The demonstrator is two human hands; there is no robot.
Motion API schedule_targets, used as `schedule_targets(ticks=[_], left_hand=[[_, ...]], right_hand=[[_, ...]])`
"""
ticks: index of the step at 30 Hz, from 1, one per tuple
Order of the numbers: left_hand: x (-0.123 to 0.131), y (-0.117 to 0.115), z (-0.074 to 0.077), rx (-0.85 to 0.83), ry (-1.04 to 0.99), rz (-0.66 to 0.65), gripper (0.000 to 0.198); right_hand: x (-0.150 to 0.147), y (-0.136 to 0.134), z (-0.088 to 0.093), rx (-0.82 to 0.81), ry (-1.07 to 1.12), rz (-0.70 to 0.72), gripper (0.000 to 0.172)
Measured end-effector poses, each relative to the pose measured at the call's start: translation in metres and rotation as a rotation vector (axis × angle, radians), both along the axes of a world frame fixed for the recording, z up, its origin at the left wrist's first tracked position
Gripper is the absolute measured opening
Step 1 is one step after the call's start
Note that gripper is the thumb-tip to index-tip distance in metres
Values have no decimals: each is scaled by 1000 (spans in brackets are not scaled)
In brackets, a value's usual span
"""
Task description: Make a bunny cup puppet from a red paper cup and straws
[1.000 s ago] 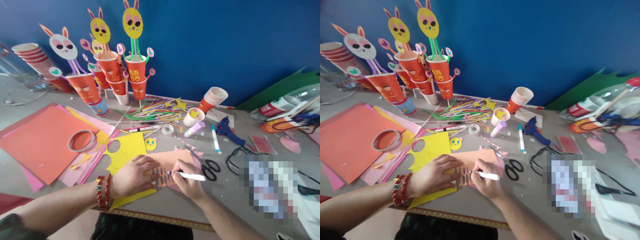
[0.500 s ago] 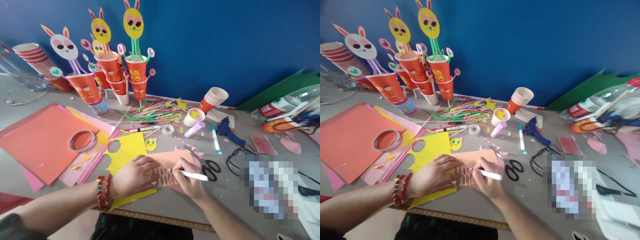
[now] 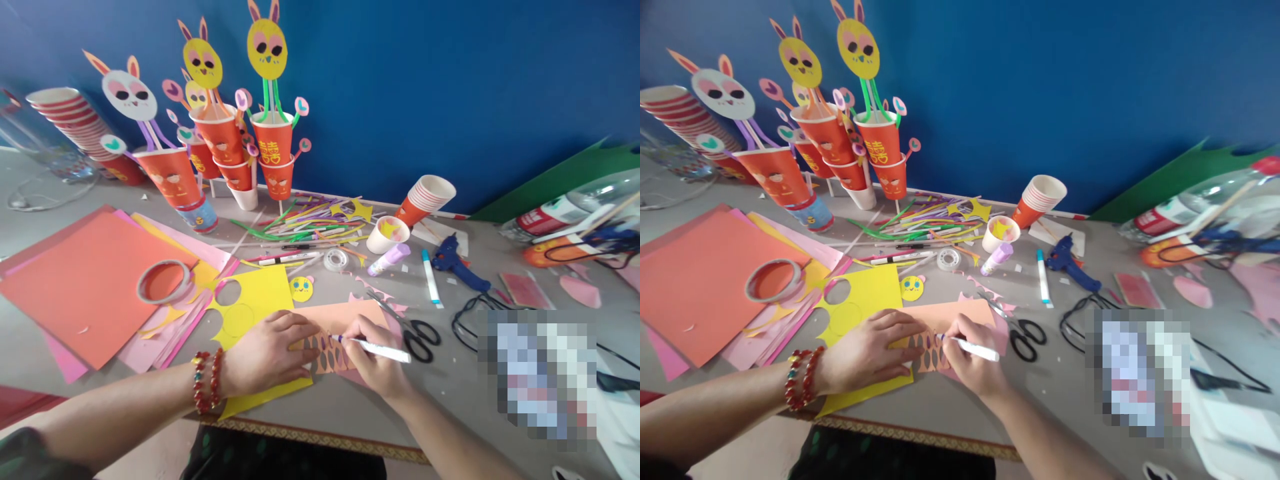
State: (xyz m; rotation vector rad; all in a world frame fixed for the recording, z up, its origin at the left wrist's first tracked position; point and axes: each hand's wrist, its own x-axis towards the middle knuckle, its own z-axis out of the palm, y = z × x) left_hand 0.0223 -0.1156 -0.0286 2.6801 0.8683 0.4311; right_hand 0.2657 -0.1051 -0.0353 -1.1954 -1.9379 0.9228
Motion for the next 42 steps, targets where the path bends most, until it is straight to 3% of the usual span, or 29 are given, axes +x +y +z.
schedule_targets(ticks=[20,42], left_hand=[[-1,0,-1,-7,4,0,30],[0,0,0,-5,11,-3,30]], right_hand=[[1,1,-1,60,-25,24,22],[3,-1,-5,-36,86,29,22]])
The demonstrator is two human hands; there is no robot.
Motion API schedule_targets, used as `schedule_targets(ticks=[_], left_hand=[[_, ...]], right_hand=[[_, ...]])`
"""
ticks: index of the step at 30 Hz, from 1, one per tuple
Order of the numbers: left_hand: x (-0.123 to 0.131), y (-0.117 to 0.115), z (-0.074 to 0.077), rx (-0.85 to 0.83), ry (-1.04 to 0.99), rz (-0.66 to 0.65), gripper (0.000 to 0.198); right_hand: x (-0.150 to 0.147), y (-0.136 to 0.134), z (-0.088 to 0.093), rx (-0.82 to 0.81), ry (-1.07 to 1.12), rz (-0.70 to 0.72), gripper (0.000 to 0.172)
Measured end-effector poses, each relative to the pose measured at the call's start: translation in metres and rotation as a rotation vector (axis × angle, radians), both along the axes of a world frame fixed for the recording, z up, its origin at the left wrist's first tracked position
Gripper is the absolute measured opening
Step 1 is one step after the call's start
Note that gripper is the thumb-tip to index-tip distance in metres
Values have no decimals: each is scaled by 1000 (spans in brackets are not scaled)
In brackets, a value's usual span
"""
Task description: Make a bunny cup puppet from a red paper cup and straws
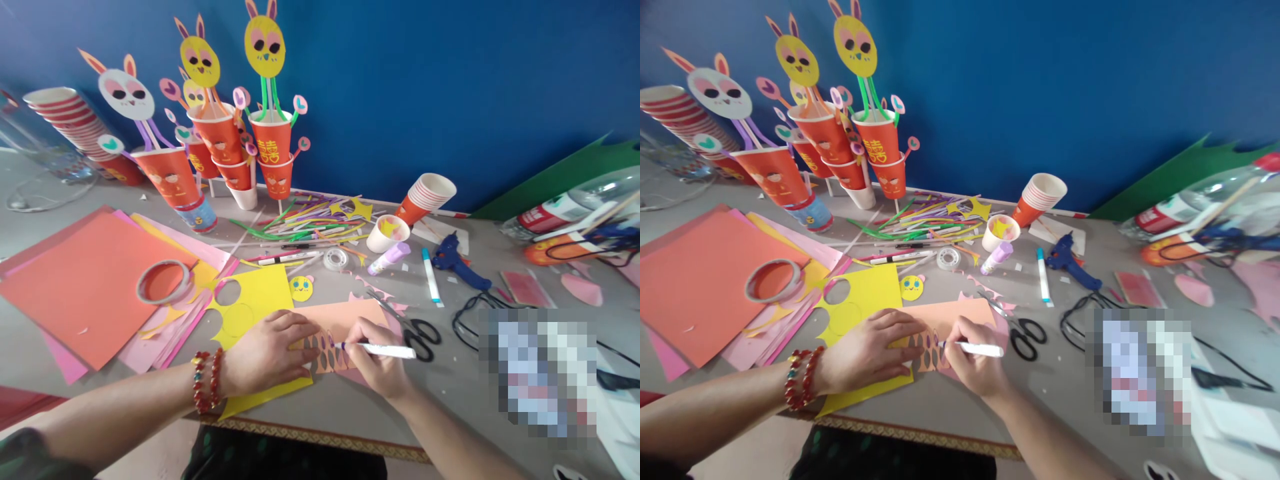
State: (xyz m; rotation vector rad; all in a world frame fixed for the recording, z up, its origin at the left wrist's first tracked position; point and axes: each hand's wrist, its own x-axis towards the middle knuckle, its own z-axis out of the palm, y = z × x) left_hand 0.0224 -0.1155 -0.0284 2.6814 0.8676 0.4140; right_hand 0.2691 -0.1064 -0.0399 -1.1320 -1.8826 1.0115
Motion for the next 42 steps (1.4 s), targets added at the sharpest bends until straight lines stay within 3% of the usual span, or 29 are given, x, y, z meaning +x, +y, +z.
schedule_targets(ticks=[14,42], left_hand=[[-1,0,0,-16,-4,0,30],[0,0,0,-2,-11,1,29]], right_hand=[[-3,2,6,71,-84,-1,21],[-3,2,4,23,-53,-11,21]])
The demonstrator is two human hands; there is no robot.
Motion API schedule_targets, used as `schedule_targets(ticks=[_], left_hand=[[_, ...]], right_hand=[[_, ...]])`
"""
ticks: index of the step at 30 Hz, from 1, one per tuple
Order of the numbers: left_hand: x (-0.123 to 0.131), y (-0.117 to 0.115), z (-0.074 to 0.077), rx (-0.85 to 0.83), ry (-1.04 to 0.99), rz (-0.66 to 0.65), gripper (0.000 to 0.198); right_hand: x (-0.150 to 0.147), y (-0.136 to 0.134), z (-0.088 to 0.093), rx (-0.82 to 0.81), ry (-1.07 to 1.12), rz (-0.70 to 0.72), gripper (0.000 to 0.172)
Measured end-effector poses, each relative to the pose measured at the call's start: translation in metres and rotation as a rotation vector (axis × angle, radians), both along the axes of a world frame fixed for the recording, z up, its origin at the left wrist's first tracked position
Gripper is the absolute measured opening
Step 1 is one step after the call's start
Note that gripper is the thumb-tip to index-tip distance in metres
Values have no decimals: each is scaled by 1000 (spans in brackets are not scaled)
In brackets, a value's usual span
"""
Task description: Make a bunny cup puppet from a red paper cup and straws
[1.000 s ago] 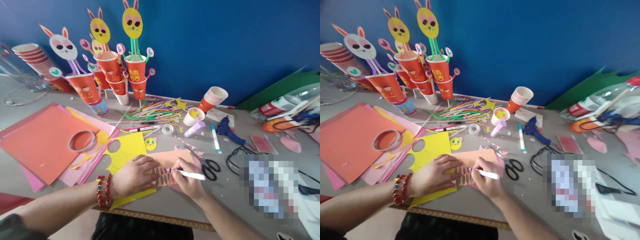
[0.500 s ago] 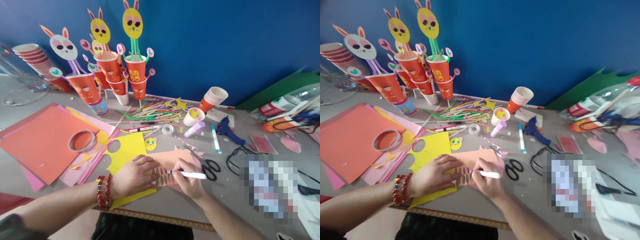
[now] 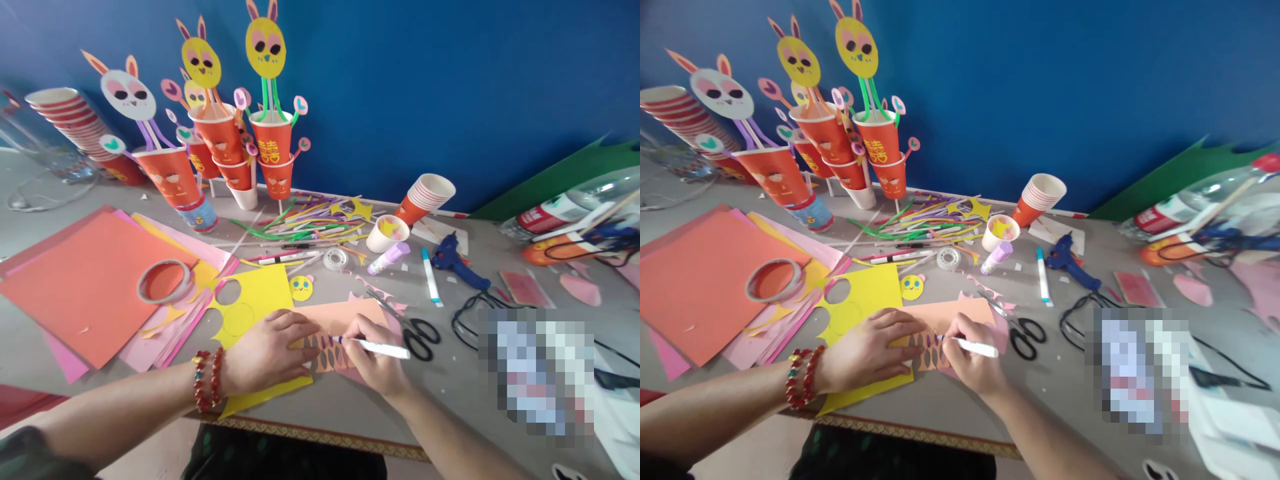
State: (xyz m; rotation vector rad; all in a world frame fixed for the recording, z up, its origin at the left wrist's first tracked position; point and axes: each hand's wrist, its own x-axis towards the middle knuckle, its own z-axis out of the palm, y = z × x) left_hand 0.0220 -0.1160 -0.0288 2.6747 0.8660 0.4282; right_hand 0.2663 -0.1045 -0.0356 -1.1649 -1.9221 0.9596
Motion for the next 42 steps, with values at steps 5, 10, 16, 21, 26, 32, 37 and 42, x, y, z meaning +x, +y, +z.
schedule_targets(ticks=[5,10,16,21,26,32,37,42], left_hand=[[0,0,1,-5,-11,2,28],[0,0,1,-13,-7,-1,28],[0,0,0,-2,-9,1,28],[-1,0,0,-1,-11,-1,28],[-1,0,0,1,-20,0,28],[0,1,1,2,-23,-1,27],[0,1,1,-2,-4,-5,28],[-1,0,2,-7,-11,-10,28]], right_hand=[[0,0,0,13,-7,-22,21],[-1,1,0,14,-21,-3,21],[0,0,0,6,-12,-10,21],[-1,1,-2,14,-14,-6,22],[-1,1,0,7,-26,-17,21],[1,-1,-2,-109,140,-35,22],[2,1,-4,-214,243,-104,17],[6,3,-4,-293,389,-180,13]])
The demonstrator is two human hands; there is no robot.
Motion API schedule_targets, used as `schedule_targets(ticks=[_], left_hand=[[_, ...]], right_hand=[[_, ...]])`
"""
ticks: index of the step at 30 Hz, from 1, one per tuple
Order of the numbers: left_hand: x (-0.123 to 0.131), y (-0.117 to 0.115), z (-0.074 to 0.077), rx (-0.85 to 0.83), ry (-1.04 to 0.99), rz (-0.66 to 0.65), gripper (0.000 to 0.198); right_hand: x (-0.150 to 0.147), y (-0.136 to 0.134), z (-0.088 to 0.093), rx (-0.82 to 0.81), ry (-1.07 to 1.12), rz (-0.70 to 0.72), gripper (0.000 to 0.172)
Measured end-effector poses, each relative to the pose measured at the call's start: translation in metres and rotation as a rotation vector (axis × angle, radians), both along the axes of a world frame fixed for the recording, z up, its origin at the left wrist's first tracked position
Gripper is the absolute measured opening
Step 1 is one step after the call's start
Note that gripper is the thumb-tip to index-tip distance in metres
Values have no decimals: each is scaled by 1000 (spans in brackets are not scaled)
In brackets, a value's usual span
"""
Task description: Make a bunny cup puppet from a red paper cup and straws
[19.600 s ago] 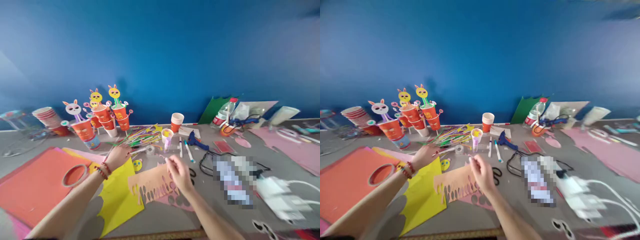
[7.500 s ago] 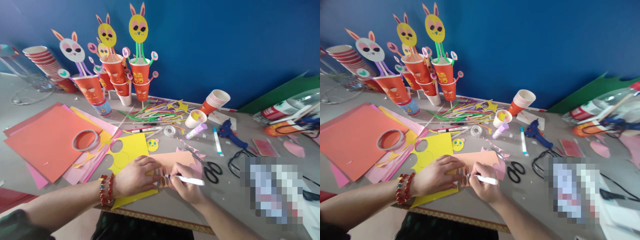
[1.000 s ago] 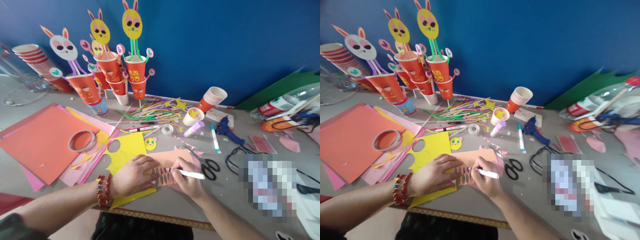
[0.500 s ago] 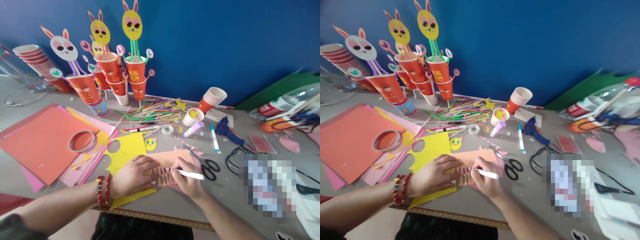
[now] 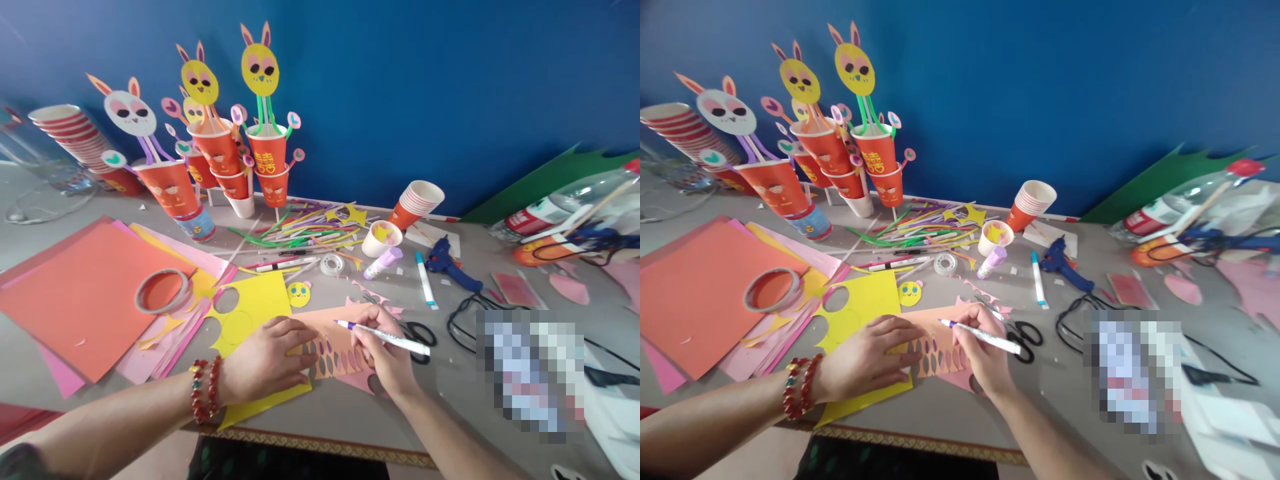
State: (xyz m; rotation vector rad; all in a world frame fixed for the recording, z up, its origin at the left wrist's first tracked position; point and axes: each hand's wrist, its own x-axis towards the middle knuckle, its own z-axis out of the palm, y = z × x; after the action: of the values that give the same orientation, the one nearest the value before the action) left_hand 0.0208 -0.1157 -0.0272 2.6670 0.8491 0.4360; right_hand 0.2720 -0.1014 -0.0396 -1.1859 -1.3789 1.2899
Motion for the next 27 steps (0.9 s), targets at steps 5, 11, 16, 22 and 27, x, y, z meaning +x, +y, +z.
schedule_targets(ticks=[5,11,16,22,27], left_hand=[[1,1,2,2,-8,1,25],[0,0,-1,9,-21,-4,27],[-1,0,-2,-11,-17,7,28],[-1,0,-4,-20,-23,-6,27],[-1,1,-3,-32,-49,-8,26]], right_hand=[[3,0,0,-18,122,-24,12],[2,0,7,130,-17,42,13],[1,1,4,224,-130,80,6],[2,6,4,26,142,37,5],[5,16,15,-230,625,60,16]])
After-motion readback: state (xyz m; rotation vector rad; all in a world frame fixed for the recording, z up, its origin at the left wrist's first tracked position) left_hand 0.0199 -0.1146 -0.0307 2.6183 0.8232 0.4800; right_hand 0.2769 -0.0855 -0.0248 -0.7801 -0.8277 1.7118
